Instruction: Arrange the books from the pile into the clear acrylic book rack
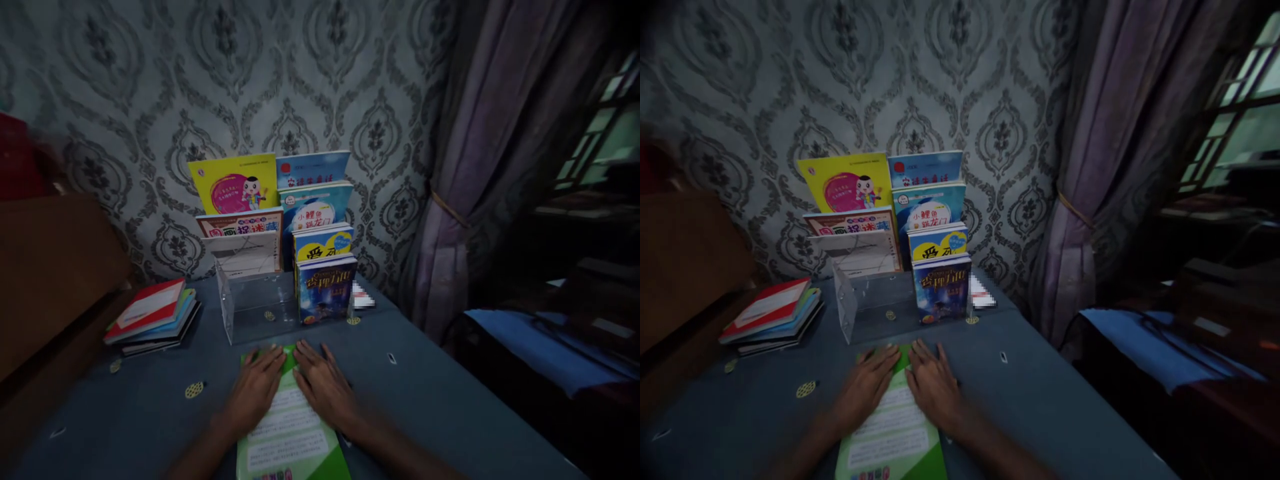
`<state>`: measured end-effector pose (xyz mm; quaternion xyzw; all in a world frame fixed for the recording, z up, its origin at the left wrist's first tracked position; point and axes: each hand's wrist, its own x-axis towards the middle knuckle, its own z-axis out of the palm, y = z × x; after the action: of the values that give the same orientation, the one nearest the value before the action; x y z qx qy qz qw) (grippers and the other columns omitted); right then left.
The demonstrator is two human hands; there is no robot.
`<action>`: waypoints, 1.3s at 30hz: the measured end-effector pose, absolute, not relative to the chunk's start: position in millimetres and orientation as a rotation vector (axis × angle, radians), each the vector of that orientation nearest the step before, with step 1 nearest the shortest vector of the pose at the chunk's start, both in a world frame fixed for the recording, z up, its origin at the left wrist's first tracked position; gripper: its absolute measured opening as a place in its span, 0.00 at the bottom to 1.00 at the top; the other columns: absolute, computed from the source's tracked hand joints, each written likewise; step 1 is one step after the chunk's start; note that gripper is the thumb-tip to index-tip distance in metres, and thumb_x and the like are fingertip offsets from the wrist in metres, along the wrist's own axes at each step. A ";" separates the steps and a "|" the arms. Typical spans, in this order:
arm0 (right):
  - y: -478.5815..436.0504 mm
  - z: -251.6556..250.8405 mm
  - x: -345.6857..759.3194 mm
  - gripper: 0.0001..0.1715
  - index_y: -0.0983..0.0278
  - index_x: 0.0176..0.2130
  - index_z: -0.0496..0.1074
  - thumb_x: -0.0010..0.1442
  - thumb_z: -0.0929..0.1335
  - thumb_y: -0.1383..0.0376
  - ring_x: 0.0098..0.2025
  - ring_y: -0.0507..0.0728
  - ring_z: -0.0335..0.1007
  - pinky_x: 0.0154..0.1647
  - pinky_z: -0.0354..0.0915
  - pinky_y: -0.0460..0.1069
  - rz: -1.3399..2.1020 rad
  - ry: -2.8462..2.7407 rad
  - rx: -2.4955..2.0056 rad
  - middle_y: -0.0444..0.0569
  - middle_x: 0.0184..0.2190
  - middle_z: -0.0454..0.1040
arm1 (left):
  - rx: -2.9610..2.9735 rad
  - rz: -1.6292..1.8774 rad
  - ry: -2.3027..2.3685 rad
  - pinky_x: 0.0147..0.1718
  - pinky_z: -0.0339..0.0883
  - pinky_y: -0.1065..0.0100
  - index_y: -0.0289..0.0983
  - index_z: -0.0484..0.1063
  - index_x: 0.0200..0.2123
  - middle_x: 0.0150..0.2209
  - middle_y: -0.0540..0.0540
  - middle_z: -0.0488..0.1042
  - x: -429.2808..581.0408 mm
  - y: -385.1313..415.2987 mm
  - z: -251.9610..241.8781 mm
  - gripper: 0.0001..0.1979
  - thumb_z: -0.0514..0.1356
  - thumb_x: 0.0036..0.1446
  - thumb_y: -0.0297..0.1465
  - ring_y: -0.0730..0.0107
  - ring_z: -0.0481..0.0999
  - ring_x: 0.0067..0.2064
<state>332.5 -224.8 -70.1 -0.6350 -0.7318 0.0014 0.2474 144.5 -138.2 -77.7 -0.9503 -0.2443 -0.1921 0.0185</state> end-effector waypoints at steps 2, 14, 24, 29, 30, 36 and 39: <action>-224.5 -72.5 333.9 0.25 0.64 0.61 0.69 0.68 0.60 0.66 0.66 0.63 0.61 0.68 0.53 0.68 -0.015 -2.021 -1.733 0.58 0.62 0.68 | -2.955 -0.567 -0.787 0.62 0.63 0.49 0.40 0.67 0.61 0.61 0.43 0.71 146.6 -139.2 -77.0 0.21 0.49 0.67 0.26 0.61 0.70 0.62; -215.3 -95.3 341.7 0.24 0.61 0.59 0.71 0.68 0.60 0.62 0.63 0.63 0.66 0.65 0.59 0.65 -0.181 -2.029 -1.706 0.56 0.61 0.70 | -2.917 -0.534 -0.890 0.61 0.65 0.52 0.39 0.67 0.60 0.59 0.42 0.73 150.6 -145.5 -80.3 0.20 0.50 0.68 0.26 0.60 0.72 0.60; -210.5 -116.3 349.0 0.25 0.65 0.59 0.70 0.70 0.57 0.61 0.62 0.64 0.67 0.62 0.63 0.67 -0.374 -2.077 -1.683 0.57 0.60 0.71 | -2.927 -0.550 -0.952 0.60 0.61 0.55 0.36 0.66 0.59 0.58 0.38 0.73 149.0 -153.7 -79.0 0.19 0.51 0.66 0.23 0.59 0.72 0.59; -211.9 -111.0 350.0 0.25 0.64 0.59 0.71 0.70 0.57 0.60 0.62 0.64 0.67 0.62 0.63 0.66 -0.312 -2.125 -1.697 0.57 0.60 0.71 | -2.914 -0.541 -0.928 0.56 0.63 0.57 0.34 0.68 0.56 0.56 0.37 0.74 147.7 -155.6 -73.4 0.17 0.53 0.65 0.24 0.57 0.73 0.56; -212.6 -109.5 350.0 0.26 0.64 0.59 0.71 0.71 0.56 0.60 0.62 0.64 0.67 0.62 0.63 0.65 -0.299 -2.128 -1.694 0.57 0.60 0.71 | -2.910 -0.545 -0.928 0.56 0.64 0.57 0.34 0.68 0.56 0.55 0.37 0.74 147.4 -155.7 -73.1 0.16 0.53 0.66 0.25 0.57 0.74 0.56; -214.5 -106.5 348.3 0.28 0.66 0.60 0.70 0.71 0.55 0.58 0.62 0.65 0.67 0.62 0.62 0.66 -0.243 -2.115 -1.704 0.60 0.60 0.70 | -2.905 -0.606 -0.893 0.57 0.61 0.57 0.34 0.67 0.57 0.56 0.36 0.73 145.4 -155.1 -80.0 0.18 0.52 0.65 0.23 0.58 0.72 0.58; -214.1 -107.1 348.2 0.28 0.66 0.60 0.70 0.71 0.54 0.59 0.63 0.65 0.66 0.63 0.61 0.66 -0.225 -2.121 -1.721 0.60 0.61 0.70 | -2.909 -0.639 -0.907 0.58 0.60 0.58 0.35 0.67 0.57 0.55 0.37 0.74 145.3 -155.7 -80.8 0.19 0.52 0.65 0.23 0.59 0.71 0.58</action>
<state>348.2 -214.1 -107.1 -0.6153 -0.7585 -0.0806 0.1990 145.3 -155.7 -80.8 -0.9342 -0.2914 -0.2054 0.0142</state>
